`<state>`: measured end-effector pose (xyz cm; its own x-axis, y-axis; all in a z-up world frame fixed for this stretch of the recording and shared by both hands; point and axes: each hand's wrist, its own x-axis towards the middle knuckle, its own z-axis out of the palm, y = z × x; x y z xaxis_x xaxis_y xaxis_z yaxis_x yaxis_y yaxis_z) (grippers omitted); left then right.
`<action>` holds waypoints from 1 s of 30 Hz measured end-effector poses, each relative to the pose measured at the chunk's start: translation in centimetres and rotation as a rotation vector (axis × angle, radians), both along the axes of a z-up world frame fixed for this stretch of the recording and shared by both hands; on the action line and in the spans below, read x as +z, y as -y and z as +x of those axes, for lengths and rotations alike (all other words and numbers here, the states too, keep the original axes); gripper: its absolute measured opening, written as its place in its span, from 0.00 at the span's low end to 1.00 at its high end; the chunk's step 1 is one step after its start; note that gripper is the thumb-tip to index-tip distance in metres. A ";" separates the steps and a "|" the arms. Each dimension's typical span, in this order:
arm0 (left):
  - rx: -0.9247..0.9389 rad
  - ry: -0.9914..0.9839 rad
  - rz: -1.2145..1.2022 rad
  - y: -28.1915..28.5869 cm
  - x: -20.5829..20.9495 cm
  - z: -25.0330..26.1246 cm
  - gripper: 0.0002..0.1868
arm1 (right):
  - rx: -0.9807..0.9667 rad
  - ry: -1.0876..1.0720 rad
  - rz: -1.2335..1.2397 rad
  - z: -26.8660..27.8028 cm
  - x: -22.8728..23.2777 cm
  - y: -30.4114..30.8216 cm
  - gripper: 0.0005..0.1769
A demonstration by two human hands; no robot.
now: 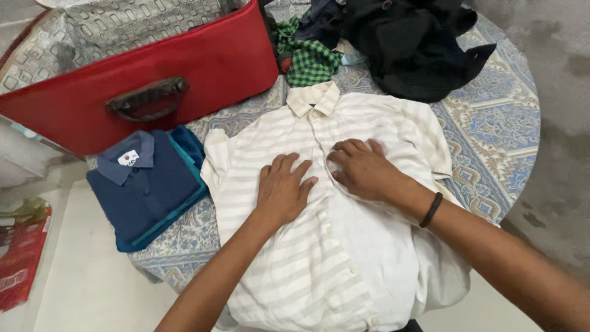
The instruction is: The person folds a blue shirt and then a white shirt on a table next to an open suitcase.
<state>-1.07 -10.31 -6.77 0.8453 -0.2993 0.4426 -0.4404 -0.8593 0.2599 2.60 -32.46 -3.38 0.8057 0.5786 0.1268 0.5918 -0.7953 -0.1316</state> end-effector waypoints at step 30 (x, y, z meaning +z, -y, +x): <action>-0.494 -0.280 -0.245 2.7 4.5 -15.7 0.13 | -0.268 -0.110 -0.158 -13.6 5.7 5.1 0.29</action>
